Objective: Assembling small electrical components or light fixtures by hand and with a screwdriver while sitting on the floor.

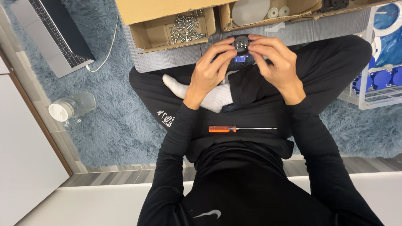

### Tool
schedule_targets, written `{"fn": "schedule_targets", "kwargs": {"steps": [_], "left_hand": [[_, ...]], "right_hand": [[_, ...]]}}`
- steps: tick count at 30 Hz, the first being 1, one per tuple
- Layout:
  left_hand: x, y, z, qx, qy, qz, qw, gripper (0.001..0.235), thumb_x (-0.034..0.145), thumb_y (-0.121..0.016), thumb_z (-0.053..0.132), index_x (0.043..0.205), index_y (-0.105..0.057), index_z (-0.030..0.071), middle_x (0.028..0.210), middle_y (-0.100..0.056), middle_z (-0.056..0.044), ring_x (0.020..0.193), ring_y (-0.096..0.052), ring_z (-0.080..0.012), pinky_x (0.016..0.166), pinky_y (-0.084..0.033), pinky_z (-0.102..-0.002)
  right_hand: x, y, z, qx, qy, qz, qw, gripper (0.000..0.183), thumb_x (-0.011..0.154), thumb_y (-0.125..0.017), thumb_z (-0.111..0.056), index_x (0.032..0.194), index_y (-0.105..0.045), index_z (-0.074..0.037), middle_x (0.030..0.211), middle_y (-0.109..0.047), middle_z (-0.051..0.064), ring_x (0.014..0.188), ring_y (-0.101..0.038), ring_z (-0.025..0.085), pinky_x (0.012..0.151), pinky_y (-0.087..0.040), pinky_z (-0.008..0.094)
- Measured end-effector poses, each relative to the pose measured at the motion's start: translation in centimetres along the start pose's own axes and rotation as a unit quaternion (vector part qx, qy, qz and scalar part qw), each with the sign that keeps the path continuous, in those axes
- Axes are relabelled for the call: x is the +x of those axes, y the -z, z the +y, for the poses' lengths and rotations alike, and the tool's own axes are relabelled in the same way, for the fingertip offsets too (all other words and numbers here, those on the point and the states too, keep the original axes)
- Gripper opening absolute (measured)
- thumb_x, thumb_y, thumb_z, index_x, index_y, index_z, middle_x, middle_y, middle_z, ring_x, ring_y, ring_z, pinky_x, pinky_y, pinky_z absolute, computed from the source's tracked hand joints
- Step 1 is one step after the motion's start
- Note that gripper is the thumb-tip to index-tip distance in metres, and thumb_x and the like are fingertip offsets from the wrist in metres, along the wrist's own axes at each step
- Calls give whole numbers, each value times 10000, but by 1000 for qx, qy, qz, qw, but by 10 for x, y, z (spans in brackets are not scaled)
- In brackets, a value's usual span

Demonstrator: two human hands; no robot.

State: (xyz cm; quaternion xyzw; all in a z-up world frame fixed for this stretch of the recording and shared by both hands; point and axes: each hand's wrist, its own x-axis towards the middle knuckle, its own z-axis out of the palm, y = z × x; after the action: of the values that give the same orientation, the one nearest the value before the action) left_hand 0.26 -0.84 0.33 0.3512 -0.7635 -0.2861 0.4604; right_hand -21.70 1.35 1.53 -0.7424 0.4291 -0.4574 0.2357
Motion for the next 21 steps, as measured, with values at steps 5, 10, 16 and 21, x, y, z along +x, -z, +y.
{"fn": "schedule_targets", "kwargs": {"steps": [5,10,16,21], "left_hand": [[1,1,0,1,7,-7,1000,192,939,-791,-121,1102,-749,-30,1223,-692,-102,1272,-716,-312,1049,-641,-421],[0,3,0,-3,12,-14,1000,169,951,-774,-117,1091,-737,-31,1229,-686,-100,1285,-710,-317,1039,-638,-421],[-4,8,1,1,30,-35,999,141,969,-771,-94,1079,-745,-10,1308,-681,-59,1305,-725,-294,1029,-648,-398],[-3,15,0,34,25,-60,997,178,970,-804,-56,1120,-755,25,1389,-673,-29,1135,-788,-238,867,-654,-344]], "right_hand": [[-2,0,2,-5,2,-5,1000,202,975,-823,272,1110,-752,141,1234,-698,222,1272,-752,433,1000,-648,435],[-8,0,4,-3,-6,-9,1000,169,980,-822,248,1091,-757,139,1270,-689,218,1272,-752,429,1074,-642,452],[-14,0,9,15,-10,-11,1000,166,996,-781,270,1073,-776,122,1261,-690,207,1293,-743,430,1138,-628,466],[-19,-1,18,20,-12,-29,999,212,950,-773,293,1044,-791,104,1326,-655,199,1316,-733,418,1232,-575,471]]}}
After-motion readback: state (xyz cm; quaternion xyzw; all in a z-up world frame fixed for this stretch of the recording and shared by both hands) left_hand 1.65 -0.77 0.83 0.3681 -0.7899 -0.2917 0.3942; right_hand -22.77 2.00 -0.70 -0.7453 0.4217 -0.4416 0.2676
